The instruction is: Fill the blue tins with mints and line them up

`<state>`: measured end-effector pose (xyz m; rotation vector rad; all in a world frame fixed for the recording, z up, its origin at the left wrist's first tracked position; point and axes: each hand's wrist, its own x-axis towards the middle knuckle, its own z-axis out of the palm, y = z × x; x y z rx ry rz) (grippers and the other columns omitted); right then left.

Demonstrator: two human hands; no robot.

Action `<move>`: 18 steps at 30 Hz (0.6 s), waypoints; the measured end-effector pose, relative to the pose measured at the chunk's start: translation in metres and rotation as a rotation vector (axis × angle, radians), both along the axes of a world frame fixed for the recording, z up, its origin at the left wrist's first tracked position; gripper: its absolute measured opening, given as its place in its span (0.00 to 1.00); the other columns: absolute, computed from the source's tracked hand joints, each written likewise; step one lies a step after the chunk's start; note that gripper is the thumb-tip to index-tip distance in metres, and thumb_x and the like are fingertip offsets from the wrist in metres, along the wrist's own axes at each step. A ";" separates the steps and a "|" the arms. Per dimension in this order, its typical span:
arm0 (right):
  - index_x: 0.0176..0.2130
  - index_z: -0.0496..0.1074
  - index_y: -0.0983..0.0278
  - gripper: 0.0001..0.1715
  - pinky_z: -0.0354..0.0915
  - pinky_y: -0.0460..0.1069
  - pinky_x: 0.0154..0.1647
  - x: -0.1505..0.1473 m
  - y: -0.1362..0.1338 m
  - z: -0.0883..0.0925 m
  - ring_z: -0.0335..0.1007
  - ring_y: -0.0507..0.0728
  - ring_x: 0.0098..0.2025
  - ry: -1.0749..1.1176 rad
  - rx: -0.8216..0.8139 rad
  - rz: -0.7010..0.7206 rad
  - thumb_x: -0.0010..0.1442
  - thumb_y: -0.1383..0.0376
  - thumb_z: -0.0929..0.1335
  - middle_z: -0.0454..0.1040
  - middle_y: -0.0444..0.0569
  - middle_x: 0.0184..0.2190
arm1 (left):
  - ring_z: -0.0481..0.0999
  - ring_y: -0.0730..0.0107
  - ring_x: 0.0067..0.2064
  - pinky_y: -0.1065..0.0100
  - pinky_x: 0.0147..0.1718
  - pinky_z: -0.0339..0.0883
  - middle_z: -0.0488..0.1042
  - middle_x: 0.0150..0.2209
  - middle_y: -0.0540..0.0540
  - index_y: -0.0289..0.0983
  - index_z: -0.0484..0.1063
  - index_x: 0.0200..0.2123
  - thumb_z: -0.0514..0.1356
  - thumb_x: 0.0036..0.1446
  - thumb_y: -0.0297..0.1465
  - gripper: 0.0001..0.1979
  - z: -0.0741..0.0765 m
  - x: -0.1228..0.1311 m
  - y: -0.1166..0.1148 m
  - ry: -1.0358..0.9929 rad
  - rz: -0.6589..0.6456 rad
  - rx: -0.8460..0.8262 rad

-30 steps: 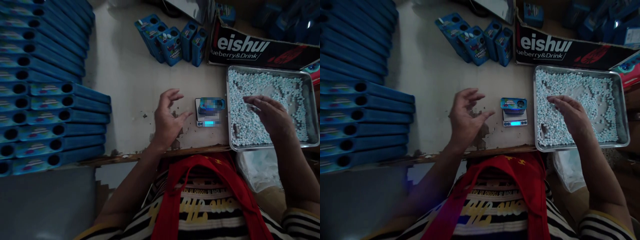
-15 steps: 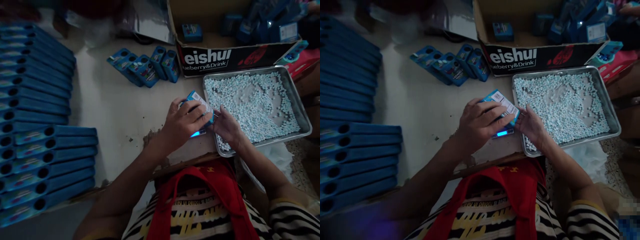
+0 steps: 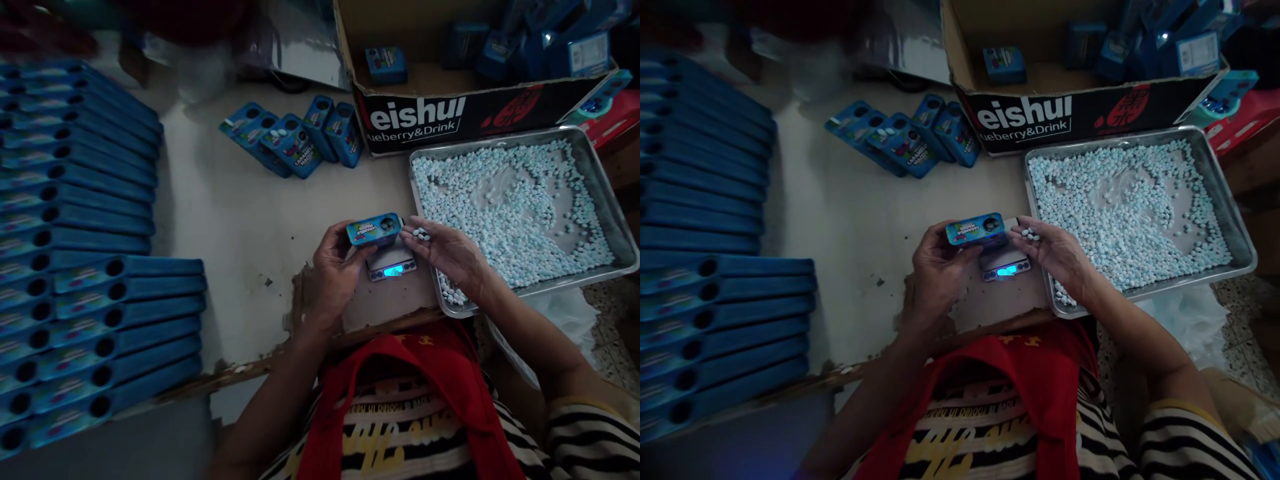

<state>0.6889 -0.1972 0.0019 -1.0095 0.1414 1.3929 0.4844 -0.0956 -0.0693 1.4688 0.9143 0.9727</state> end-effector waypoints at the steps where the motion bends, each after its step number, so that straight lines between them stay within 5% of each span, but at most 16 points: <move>1: 0.48 0.82 0.68 0.13 0.84 0.47 0.52 0.001 -0.003 0.001 0.89 0.56 0.44 -0.056 0.001 -0.014 0.72 0.78 0.69 0.88 0.56 0.41 | 0.88 0.57 0.52 0.60 0.54 0.85 0.87 0.50 0.44 0.42 0.79 0.55 0.80 0.54 0.34 0.27 -0.004 0.000 -0.002 -0.004 -0.006 -0.034; 5: 0.45 0.84 0.67 0.09 0.83 0.42 0.42 0.010 -0.012 0.004 0.86 0.52 0.36 -0.209 -0.038 -0.032 0.71 0.77 0.73 0.88 0.52 0.38 | 0.88 0.59 0.51 0.60 0.54 0.86 0.87 0.50 0.46 0.44 0.78 0.56 0.81 0.56 0.35 0.27 -0.010 -0.001 -0.006 0.020 -0.048 -0.064; 11: 0.40 0.85 0.64 0.03 0.70 0.36 0.25 0.022 -0.018 0.005 0.75 0.45 0.26 -0.301 -0.076 0.033 0.69 0.69 0.80 0.82 0.44 0.29 | 0.81 0.53 0.70 0.50 0.74 0.75 0.80 0.65 0.41 0.47 0.72 0.69 0.82 0.57 0.42 0.40 -0.001 -0.027 0.002 0.015 -0.117 0.052; 18: 0.43 0.85 0.64 0.14 0.82 0.41 0.44 0.032 -0.013 0.028 0.85 0.51 0.39 -0.454 -0.099 0.172 0.60 0.78 0.78 0.87 0.49 0.38 | 0.85 0.56 0.62 0.52 0.70 0.79 0.84 0.57 0.41 0.42 0.77 0.60 0.81 0.56 0.42 0.32 0.002 -0.079 0.004 0.081 0.111 -0.013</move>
